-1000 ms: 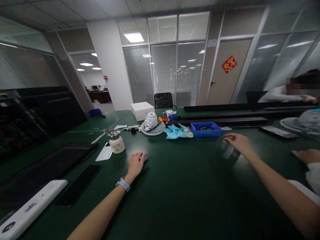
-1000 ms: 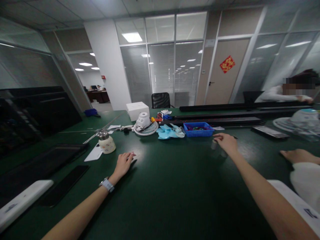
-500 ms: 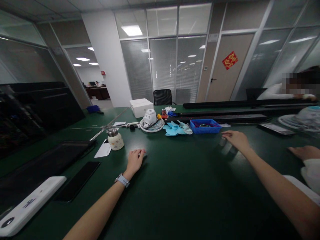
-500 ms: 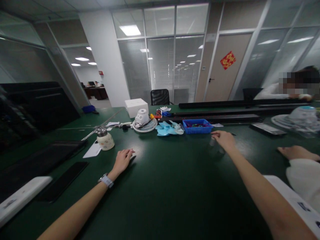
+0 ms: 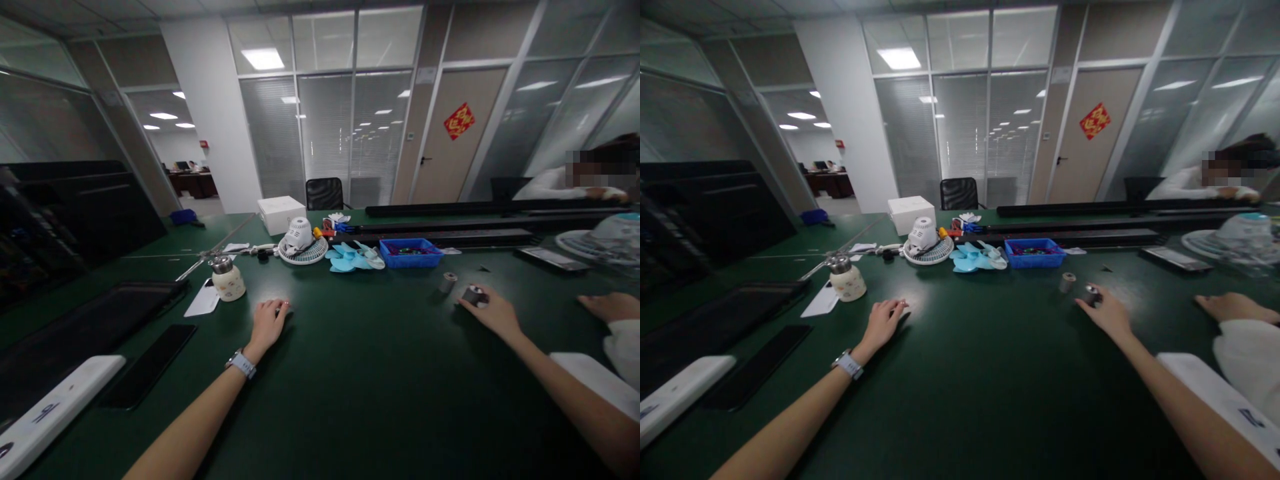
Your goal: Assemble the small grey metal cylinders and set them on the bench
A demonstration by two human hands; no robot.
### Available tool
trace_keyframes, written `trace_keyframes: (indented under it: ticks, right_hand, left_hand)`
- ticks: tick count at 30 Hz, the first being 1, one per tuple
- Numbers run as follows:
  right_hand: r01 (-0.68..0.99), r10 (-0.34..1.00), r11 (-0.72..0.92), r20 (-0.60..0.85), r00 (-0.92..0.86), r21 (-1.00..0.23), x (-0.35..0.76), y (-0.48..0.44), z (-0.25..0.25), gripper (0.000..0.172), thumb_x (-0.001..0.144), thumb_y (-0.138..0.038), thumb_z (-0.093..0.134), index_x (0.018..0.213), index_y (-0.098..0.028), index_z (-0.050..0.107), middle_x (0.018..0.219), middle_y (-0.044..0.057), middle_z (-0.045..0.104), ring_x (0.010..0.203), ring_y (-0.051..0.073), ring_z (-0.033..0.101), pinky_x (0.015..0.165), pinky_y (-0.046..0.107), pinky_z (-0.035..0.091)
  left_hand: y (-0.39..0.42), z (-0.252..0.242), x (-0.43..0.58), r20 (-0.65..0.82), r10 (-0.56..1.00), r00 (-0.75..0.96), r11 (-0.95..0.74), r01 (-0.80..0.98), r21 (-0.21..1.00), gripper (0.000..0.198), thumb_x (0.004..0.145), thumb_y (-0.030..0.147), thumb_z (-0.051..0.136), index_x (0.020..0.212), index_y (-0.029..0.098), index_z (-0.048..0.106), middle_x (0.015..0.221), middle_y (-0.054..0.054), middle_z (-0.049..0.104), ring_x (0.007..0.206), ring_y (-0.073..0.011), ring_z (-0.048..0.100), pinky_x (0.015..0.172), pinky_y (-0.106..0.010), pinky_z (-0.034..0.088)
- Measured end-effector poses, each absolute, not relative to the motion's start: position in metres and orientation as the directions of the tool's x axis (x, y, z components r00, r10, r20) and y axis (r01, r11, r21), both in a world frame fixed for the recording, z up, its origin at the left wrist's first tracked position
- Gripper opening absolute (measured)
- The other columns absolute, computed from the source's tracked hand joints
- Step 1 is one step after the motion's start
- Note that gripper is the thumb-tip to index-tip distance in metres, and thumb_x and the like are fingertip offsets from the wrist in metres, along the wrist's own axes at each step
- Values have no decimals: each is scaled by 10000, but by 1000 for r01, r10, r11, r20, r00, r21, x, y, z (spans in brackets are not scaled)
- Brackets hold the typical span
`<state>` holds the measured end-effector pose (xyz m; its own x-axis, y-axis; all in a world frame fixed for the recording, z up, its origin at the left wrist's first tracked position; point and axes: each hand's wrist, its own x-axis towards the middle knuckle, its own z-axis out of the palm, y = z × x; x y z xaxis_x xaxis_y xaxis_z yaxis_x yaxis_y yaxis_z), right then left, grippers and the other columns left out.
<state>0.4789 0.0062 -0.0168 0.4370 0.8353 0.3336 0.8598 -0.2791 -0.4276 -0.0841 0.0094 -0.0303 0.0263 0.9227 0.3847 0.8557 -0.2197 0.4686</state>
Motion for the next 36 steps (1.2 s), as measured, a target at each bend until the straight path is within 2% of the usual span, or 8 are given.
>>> trace_keyframes:
  ticks: [4,9,12,17,21,24,31,36]
  right_hand:
    - [872,794,-201,447,412,-447,450,0,-13,515,738,-494,634,1162,-201,635,990,148,683,917,311,640,757,409,497]
    - [736,910,319,410,-62,-598,343,0,5,572,703,-475,687,1214,-230,610,1008,52,689,939,222,644,856,372,502]
    - [555,882,470,368,-293,-686,264,4,2,563,682,-425,721,1201,-232,619,1079,42,674,983,198,630,902,376,485]
    - [400,848,499,338,-408,-769,186,5,-11,563,644,-394,762,1165,-220,639,1083,62,672,941,203,634,836,363,505]
    - [333,833,519,379,-403,-787,178,4,-20,559,644,-402,761,1152,-219,618,1086,56,665,972,206,627,853,359,499]
    - [296,843,498,376,-383,-815,181,4,-26,589,642,-406,764,1167,-206,584,1078,53,663,957,193,628,853,347,496]
    - [311,846,476,332,-417,-822,182,5,-24,429,692,-420,726,1037,-185,630,947,41,679,862,176,625,800,330,490]
    - [342,864,447,300,-405,-826,182,1,-16,426,691,-411,727,1040,-183,636,965,42,679,879,174,620,806,321,479]
  left_hand:
    - [7,-28,-82,380,925,11,-207,852,480,457,927,491,317,936,216,682,979,-72,665,925,-228,522,850,-380,377]
    - [4,-23,-79,411,912,16,-235,840,489,394,901,487,400,912,207,676,958,-66,660,916,-232,509,840,-378,389]
    - [-3,-18,-73,453,889,68,-312,813,492,326,889,454,453,901,208,666,958,-55,664,947,-226,513,872,-376,389]
    - [-22,-5,-46,541,831,131,-435,759,485,292,902,424,465,985,224,661,1004,-50,648,1001,-216,502,915,-382,385]
    - [-23,-1,-19,574,797,188,-520,696,494,311,878,445,515,1083,262,662,1041,-58,616,1034,-217,484,917,-382,402]
    - [-17,-1,-7,563,794,230,-554,657,512,296,861,456,541,1046,285,696,1028,-57,606,1031,-218,476,909,-383,413]
    - [-9,5,0,553,801,232,-545,665,510,243,828,469,582,949,337,745,1060,-61,575,1051,-235,459,912,-411,419]
    - [-6,12,-18,602,782,164,-526,692,495,247,837,461,574,941,321,749,1049,-60,572,1037,-226,464,915,-394,410]
